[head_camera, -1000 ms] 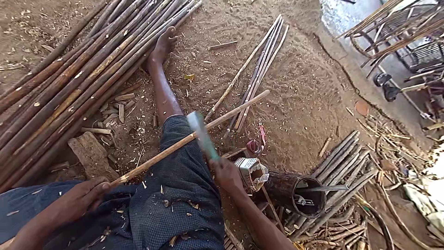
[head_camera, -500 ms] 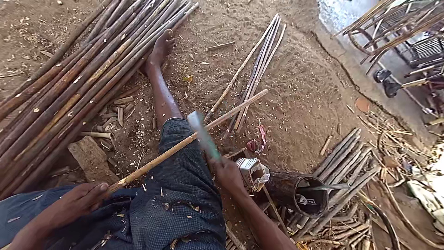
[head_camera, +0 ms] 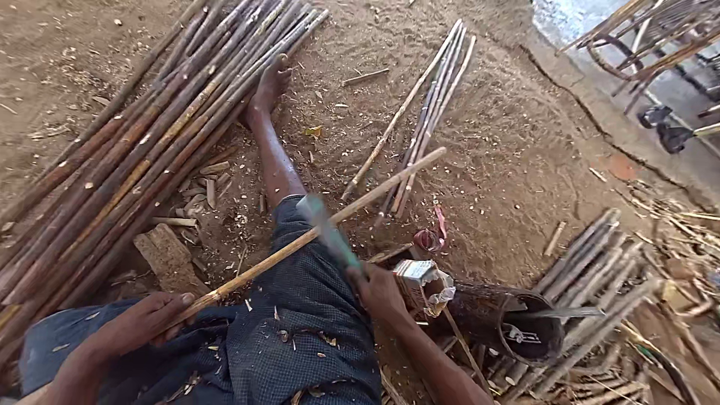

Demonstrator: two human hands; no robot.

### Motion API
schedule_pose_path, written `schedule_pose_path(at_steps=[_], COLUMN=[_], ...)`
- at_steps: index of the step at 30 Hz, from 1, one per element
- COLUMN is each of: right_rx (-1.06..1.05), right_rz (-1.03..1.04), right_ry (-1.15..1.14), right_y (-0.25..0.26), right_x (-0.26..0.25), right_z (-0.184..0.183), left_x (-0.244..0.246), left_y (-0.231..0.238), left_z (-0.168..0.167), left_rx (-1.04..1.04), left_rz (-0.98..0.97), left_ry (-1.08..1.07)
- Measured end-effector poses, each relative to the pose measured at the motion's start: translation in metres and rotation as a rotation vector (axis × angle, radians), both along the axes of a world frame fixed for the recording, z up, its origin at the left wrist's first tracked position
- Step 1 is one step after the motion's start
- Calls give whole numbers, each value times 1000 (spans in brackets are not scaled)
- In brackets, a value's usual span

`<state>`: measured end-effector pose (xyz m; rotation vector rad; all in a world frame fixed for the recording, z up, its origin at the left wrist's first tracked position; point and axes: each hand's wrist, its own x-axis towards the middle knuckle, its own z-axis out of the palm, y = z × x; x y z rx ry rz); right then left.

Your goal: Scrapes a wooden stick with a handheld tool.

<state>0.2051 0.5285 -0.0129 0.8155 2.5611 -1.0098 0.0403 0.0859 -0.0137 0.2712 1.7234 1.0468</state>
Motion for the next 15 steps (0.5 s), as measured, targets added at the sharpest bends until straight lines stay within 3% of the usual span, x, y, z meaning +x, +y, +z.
schedule_pose_path(at_steps=[1,2,5,8,9,12,13,15], right_rx=[49,29,-24,25,15,-51,-46,-18], right_rz=[106,76,-205,95,106,-206,-191,53], right_ry=[-42,-49,51,-88,-108,24,22,-91], right_y=[-6,-4,17,-9,-9,17,14,-9], right_x=[1,0,-5,-1,-1,-4,-7,-9], right_z=[1,3,-3,4,7,4,5,12], left_x=[0,-1,-4,-4,-4,-6,-5,-6], left_y=[-3,-4,0,0,0,1,1,-2], left_z=[0,0,-2,2,3,2,2,3], left_rx=[9,17,28,-1,-5,10,15,11], left_rz=[-3,-10,-9,-11,-14,-9,-2,8], left_ry=[-13,-25,-46,-66,-75,-117,-136,-176])
